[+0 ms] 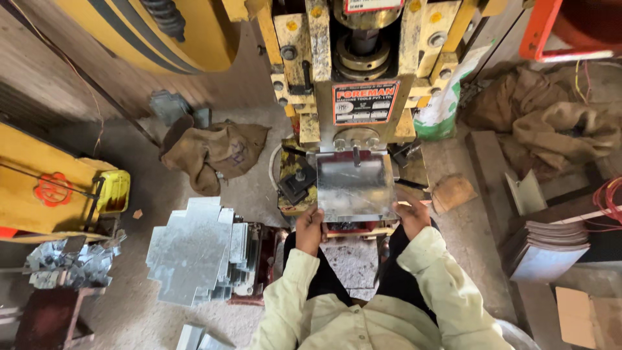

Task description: The person repeatedly picks up flat metal sheets from a stack, places them into a hydraulic press, and operates the machine to press the sheets. After each press, the person removes the sheet and places it onto a growing pile of finished pieces.

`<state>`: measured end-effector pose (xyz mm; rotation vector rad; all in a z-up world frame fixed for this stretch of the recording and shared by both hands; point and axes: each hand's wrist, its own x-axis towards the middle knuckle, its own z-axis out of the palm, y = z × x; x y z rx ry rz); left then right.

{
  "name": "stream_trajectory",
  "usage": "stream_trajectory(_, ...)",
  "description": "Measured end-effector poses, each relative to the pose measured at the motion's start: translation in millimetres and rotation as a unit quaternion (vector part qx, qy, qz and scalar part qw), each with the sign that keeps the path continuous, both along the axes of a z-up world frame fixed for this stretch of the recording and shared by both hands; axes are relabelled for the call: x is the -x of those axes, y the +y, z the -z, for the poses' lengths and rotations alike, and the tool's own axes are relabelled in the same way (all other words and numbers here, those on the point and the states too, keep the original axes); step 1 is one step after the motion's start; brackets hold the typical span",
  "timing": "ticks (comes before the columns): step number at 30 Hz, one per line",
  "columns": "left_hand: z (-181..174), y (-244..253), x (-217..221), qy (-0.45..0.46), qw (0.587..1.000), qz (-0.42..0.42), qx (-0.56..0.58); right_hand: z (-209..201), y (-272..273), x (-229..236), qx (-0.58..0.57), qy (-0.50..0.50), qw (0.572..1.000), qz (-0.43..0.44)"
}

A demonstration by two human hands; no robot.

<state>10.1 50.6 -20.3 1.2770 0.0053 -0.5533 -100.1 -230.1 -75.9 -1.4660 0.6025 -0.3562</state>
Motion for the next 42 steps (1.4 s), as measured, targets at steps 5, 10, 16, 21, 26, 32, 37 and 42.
stream_trajectory(5, 3, 3, 4, 0.042, 0.999, -0.021, 0.027, -31, 13, 4, -0.163, -0.034, 0.986, 0.014)
stream_trajectory(10, 1, 5, 5, 0.031, 0.998, -0.016, 0.059, -29, 11, 4, -0.155, -0.043, 0.987, 0.010)
stream_trajectory(16, 22, 9, 1, 0.083, 0.993, -0.010, 0.083, -15, 5, 2, -0.186, -0.050, 0.981, -0.006)
stream_trajectory(21, 14, 14, 2, 0.066, 0.993, 0.007, 0.094, -29, 3, -12, -0.183, -0.019, 0.981, 0.068)
stream_trajectory(26, 14, 1, 7, 0.043, 0.985, 0.078, 0.150, -34, -9, -45, -0.283, -0.027, 0.958, 0.028)
stream_trajectory(32, -18, -10, 15, 0.056, 0.988, 0.119, 0.086, 22, 4, -20, 0.183, -0.023, 0.964, 0.193)
stream_trajectory(37, -18, -9, 20, 0.029, 0.993, 0.106, 0.038, 5, 79, 2, -0.231, -0.087, 0.963, 0.112)
stream_trajectory(42, 11, -10, 5, -0.103, 0.994, 0.020, 0.007, -17, 102, -10, -0.255, -0.069, 0.963, 0.051)
